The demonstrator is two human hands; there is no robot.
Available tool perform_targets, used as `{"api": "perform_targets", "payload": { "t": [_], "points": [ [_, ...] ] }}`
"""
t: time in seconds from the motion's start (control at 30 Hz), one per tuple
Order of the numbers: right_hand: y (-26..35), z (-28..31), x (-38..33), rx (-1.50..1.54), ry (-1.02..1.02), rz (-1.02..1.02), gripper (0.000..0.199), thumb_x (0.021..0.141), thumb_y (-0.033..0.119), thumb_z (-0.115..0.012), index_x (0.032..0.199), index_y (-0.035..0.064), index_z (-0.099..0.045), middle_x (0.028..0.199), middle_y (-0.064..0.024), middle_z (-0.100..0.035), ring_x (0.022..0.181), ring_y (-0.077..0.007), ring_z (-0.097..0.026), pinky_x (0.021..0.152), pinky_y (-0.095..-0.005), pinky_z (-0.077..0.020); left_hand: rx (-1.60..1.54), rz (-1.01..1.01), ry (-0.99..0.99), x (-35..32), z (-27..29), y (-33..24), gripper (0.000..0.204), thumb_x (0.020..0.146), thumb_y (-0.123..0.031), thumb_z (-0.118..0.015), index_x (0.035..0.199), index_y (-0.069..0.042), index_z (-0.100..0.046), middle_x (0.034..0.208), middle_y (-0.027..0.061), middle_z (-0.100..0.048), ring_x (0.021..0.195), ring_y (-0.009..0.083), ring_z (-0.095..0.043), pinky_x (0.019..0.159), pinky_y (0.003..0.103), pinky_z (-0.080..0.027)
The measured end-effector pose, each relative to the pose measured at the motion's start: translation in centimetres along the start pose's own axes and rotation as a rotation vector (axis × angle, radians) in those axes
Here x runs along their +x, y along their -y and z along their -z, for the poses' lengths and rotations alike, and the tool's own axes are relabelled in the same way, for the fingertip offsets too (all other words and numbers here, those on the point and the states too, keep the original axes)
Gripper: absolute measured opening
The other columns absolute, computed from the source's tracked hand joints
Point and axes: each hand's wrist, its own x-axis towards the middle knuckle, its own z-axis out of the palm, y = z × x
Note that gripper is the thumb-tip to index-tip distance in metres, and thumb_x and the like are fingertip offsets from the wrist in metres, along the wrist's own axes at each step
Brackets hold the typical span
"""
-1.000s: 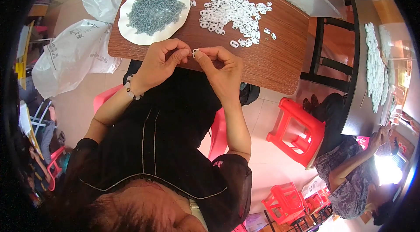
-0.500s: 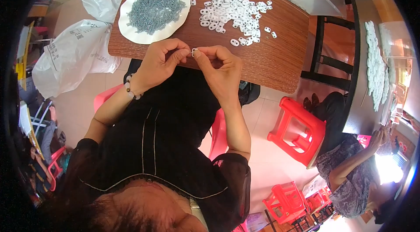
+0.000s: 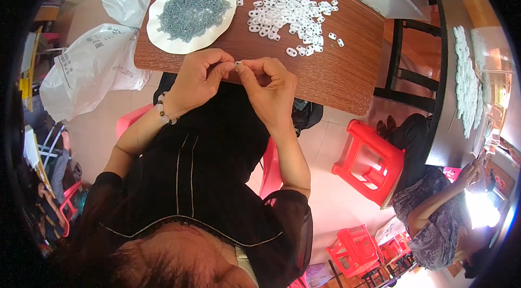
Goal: Manually inserting small grey pins into white plastic components on a wooden table.
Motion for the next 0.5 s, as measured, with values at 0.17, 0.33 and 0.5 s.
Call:
{"api": "perform_targets", "payload": {
  "t": [0.17, 0.33, 0.5],
  "points": [
    [-0.22, 0.05, -0.01, 0.131, 0.033, -0.064, 0.009, 0.086, 0.003, -0.068, 0.091, -0.0041, -0.069, 0.08, -0.0034, -0.068, 0.072, -0.0055, -0.061, 0.067, -0.0181, -0.0485, -0.016, -0.007, 0.008, -0.01, -0.27, 0.09, 0.004, 0.084, 0.0, -0.06, 0.084, 0.002, -0.063, 0.072, 0.0155, -0.063, 0.06, 0.0249, -0.06, 0.056, 0.032, -0.045],
    [-0.31, 0.38, 0.28, 0.175, 0.027, -0.084, 0.009, 0.086, 0.004, -0.068, 0.091, -0.0033, -0.069, 0.08, -0.0037, -0.068, 0.073, -0.0066, -0.061, 0.069, -0.0198, -0.0491, -0.139, 0.07, 0.058, 0.12, -0.39, 0.56, 0.011, 0.089, -0.007, -0.059, 0.086, 0.003, -0.063, 0.072, 0.0108, -0.065, 0.061, 0.017, -0.06, 0.056, 0.029, -0.046],
    [-0.57, 0.52, 0.42, 0.233, 0.006, -0.102, 0.01, 0.086, 0.006, -0.069, 0.091, -0.0025, -0.069, 0.08, -0.0041, -0.068, 0.073, -0.0074, -0.062, 0.07, -0.0204, -0.0491, -0.199, 0.155, 0.148, 0.36, 0.43, 0.79, 0.024, 0.099, -0.019, -0.052, 0.096, 0.001, -0.065, 0.075, 0.0007, -0.063, 0.066, 0.0055, -0.052, 0.06, 0.02, -0.044]
  ]
}}
